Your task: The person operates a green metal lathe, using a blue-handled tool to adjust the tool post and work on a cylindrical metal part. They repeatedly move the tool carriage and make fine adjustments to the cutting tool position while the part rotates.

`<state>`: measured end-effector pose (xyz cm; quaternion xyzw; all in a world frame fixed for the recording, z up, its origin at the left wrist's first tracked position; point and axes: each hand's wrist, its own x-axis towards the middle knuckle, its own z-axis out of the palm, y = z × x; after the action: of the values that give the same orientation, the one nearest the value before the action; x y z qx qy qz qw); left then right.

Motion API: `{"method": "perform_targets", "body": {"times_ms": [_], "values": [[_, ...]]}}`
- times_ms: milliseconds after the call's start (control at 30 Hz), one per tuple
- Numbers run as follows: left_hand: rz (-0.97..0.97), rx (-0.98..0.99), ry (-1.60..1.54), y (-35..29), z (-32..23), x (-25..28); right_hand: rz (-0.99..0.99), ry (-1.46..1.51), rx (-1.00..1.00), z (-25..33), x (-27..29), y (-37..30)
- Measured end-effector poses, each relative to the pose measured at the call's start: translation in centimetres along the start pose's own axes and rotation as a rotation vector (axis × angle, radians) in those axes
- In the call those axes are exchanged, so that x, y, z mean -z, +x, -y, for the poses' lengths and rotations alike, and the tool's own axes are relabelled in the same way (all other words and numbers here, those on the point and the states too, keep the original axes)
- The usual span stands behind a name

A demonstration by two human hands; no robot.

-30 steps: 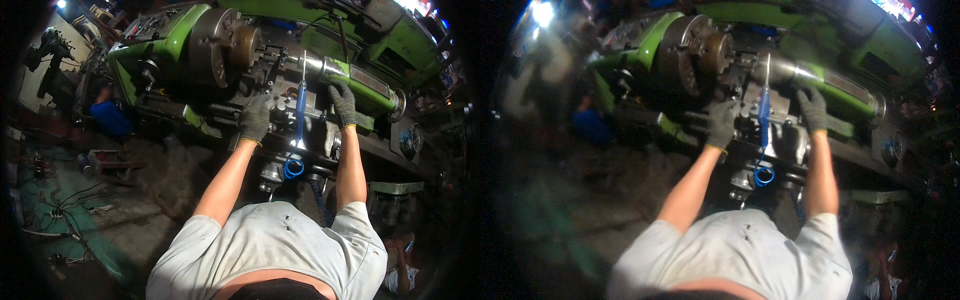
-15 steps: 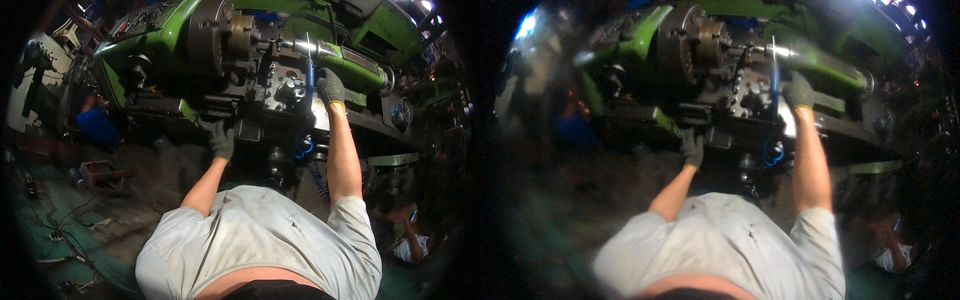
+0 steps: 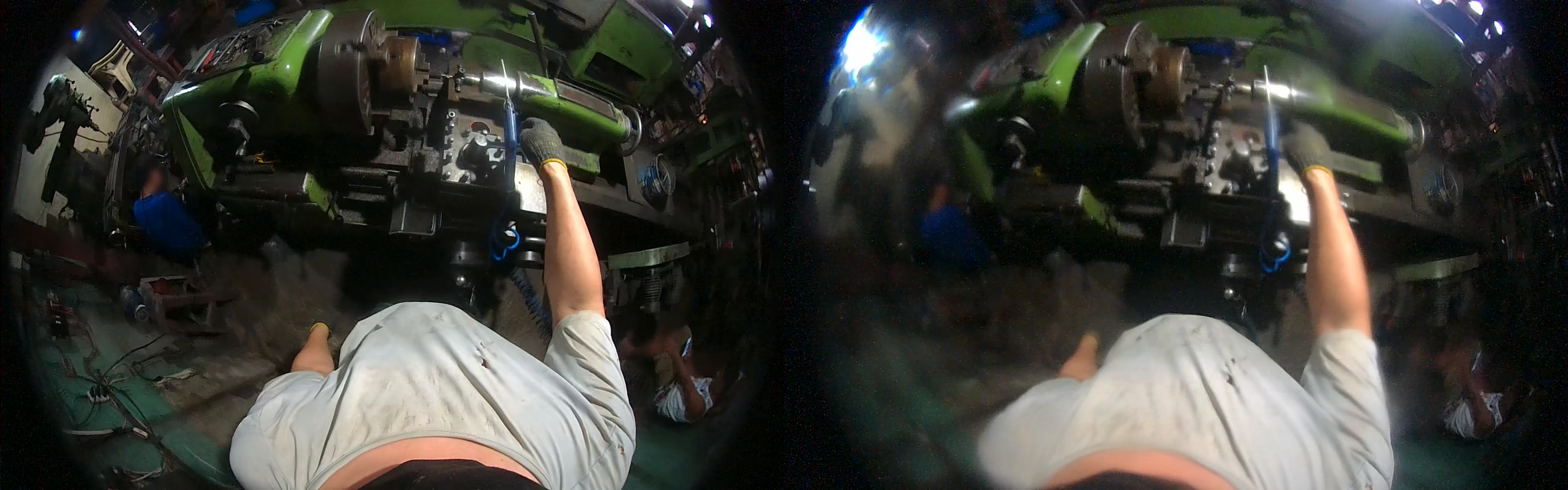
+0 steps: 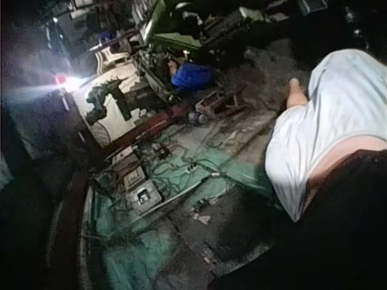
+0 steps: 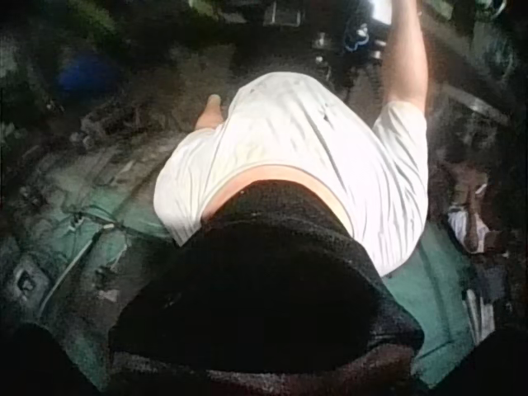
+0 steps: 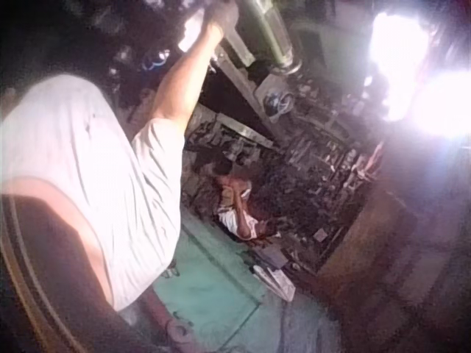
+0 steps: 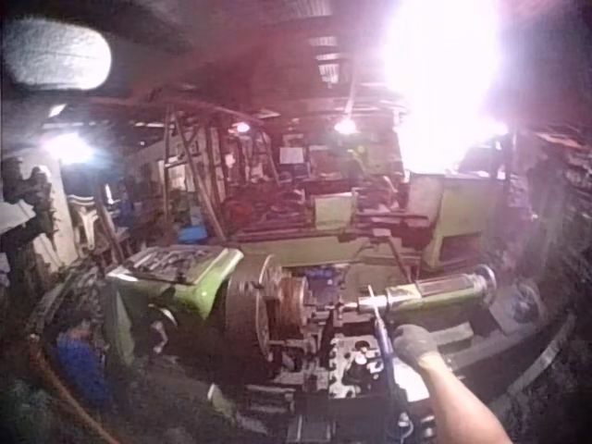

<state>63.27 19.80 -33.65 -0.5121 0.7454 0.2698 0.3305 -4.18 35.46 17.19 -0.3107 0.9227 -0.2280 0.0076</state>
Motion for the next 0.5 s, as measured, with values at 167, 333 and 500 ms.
{"method": "perform_targets", "body": {"times_ms": [167,333,500], "values": [[-0.211,-0.185,-0.112,1.5,-5.9,-0.5,-0.039,0.0,0.054,-1.9,-1.8,1.6],[-0.114,-0.36,-0.203,-0.6,-13.6,5.4,0.011,0.097,0.048,-1.3,-1.6,0.9],[-0.186,-0.506,0.162,-3.0,-17.3,9.2,-0.033,0.102,0.07,-2.4,-2.3,1.3]]}}
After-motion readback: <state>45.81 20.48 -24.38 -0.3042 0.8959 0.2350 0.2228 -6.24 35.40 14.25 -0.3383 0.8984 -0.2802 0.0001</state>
